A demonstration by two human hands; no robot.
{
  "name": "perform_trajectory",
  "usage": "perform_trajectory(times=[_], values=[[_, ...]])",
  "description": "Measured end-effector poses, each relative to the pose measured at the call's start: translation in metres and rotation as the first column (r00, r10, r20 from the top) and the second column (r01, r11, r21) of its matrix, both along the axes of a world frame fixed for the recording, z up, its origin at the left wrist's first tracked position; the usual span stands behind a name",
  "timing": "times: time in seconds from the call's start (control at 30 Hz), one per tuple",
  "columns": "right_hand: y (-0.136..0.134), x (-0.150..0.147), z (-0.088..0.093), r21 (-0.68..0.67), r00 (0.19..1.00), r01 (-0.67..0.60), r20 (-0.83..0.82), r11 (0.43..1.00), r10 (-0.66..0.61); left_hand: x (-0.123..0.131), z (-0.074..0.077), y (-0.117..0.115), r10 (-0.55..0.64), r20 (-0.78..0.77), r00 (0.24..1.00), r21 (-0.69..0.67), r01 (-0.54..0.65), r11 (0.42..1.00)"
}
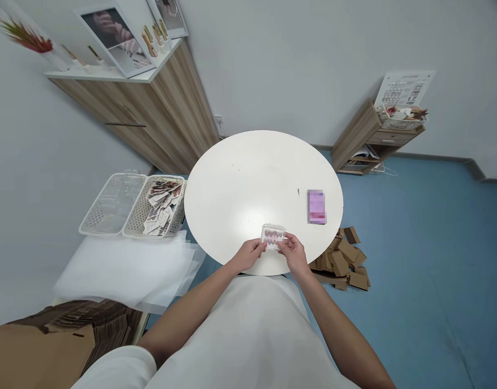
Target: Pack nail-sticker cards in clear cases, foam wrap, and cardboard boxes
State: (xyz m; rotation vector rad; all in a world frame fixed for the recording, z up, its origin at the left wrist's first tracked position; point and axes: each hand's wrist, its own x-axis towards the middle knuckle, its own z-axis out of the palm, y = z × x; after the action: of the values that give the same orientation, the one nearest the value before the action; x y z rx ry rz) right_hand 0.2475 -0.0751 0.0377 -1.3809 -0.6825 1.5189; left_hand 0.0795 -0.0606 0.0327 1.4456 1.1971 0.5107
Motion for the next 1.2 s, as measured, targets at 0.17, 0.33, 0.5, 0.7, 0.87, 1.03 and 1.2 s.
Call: perform_trajectory(times=[0.17, 0.33, 0.5, 0.7, 0.87, 1.03, 1.2], values=[[0.007, 0.004, -0.005, -0.008, 0.998, -0.059, 0.013, 0.998, 0.059, 0.008, -0.008, -0.003, 0.087, 0.01, 0.996, -0.041, -0.087, 0.995], [0.013, 0.001, -0.019, -0.074, 0.994, -0.113, -0.011, 0.991, 0.112, -0.001, -0.006, -0.007, 0.256, 0.105, 0.961, -0.154, -0.239, 0.959], [0.019, -0.009, -0.033, -0.123, 0.986, -0.163, -0.003, 0.979, 0.164, -0.02, -0.001, -0.014, 0.351, 0.115, 0.929, -0.162, -0.331, 0.93], [0.034, -0.039, -0.035, -0.084, 0.962, -0.244, 0.103, 0.966, 0.252, -0.036, -0.01, -0.009, 0.354, 0.116, 0.928, -0.119, -0.341, 0.932], [0.051, -0.082, -0.042, -0.062, 0.922, -0.298, 0.239, 0.953, 0.304, -0.072, -0.019, 0.0, 0.4, 0.034, 0.916, -0.091, -0.396, 0.914], [0.065, -0.139, -0.05, -0.032, 0.855, -0.351, 0.396, 0.936, 0.334, -0.121, -0.031, 0.01, 0.463, -0.028, 0.886, -0.129, -0.463, 0.877], [0.077, -0.197, -0.058, -0.053, 0.797, -0.449, 0.428, 0.892, 0.427, -0.169, -0.044, 0.022, 0.536, -0.045, 0.843, -0.162, -0.536, 0.829]])
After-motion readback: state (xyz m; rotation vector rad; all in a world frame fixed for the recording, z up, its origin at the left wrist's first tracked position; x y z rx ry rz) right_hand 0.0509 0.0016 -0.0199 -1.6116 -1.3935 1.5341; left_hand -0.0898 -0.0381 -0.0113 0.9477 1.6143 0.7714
